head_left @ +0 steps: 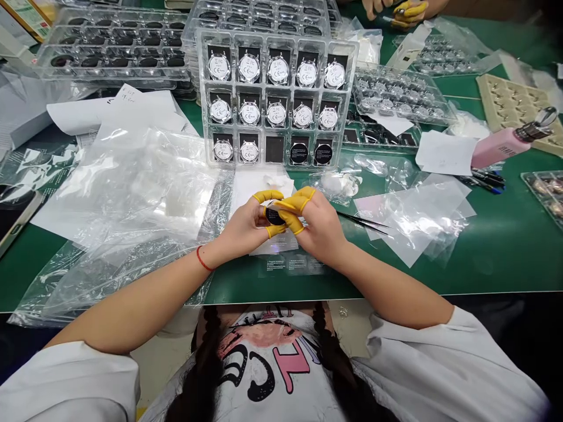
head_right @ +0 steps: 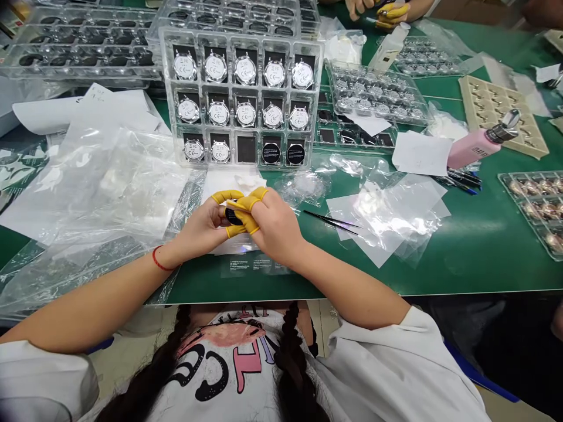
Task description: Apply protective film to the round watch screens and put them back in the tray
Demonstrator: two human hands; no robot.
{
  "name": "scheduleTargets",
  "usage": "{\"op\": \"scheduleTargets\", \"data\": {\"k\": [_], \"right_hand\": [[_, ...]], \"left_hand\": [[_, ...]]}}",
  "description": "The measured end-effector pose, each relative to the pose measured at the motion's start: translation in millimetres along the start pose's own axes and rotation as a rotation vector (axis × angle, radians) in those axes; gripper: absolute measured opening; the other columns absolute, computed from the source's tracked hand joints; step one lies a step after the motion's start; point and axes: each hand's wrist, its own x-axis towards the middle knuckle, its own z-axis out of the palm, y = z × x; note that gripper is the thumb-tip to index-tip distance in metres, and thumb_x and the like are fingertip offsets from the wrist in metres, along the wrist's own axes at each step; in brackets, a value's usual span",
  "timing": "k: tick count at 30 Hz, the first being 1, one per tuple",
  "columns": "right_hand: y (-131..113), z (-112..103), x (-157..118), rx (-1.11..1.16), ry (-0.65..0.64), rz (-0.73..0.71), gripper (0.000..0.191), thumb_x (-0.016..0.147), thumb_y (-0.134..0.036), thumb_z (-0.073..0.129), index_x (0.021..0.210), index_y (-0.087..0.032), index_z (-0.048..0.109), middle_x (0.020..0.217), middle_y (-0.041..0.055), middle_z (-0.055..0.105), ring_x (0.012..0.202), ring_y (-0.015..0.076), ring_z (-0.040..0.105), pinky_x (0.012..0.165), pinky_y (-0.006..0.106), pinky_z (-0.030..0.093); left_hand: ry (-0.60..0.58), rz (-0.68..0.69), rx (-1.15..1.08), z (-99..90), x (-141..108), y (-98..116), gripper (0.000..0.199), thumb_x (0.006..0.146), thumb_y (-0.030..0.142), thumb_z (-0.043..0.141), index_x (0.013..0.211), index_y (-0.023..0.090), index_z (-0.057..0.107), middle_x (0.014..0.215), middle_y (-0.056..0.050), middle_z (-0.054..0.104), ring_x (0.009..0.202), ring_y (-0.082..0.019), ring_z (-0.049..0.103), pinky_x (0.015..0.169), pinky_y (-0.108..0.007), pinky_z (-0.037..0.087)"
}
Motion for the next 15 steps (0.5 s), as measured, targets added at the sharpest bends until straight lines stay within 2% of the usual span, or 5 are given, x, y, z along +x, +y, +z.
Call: {"op": "scheduleTargets", "data": {"k": [3,8,12,15], "right_hand": [[12.1,5.8,2.2,-0.054,0.014,0.038,0.016,0.094,-0.031,0.047,0.094,-0.022,0.060,0.091,0.0109,0.064,0.088,0.0246,0.055,0.075,0.041,0.047],[20.7,-5.0,9.4,-0.014,-0.077,0.134,0.016,0.095,-0.035,0.047,0.096,-0.023,0.058,0.096,0.0110,0.063,0.089,0.0246,0.054,0.074,0.040,0.047],[17.9,-12.7,9.0,0.002,-0.084,0.017,0.022,0.098,-0.031,0.041,0.104,-0.023,0.060,0.101,0.0102,0.064,0.093,0.0232,0.054,0.081,0.040,0.047],[13.3,-10.3,4.6,-0.169,-0.075,-0.166,0.023,0.096,-0.023,0.042,0.101,-0.022,0.064,0.098,0.0102,0.063,0.090,0.0230,0.051,0.078,0.039,0.043]], "left_hand": [[-0.027,0.001,-0.003,-1.0,-0.2,-4.6,0.058,0.073,0.019,0.078,0.121,0.019,0.045,0.093,-0.001,0.072,0.086,-0.014,0.073,0.079,-0.026,0.057],[-0.064,-0.017,0.017,0.9,-0.9,-5.2,0.060,0.075,0.025,0.078,0.125,0.020,0.046,0.096,-0.003,0.073,0.088,-0.017,0.074,0.083,-0.031,0.058],[-0.013,-0.087,-0.053,3.6,0.3,0.2,0.062,0.071,0.020,0.080,0.122,0.019,0.045,0.088,-0.001,0.073,0.083,-0.017,0.074,0.083,-0.032,0.059],[0.019,-0.117,-0.059,2.4,1.0,4.1,0.062,0.068,0.018,0.081,0.119,0.019,0.047,0.083,0.002,0.072,0.075,-0.014,0.072,0.076,-0.029,0.059]]}}
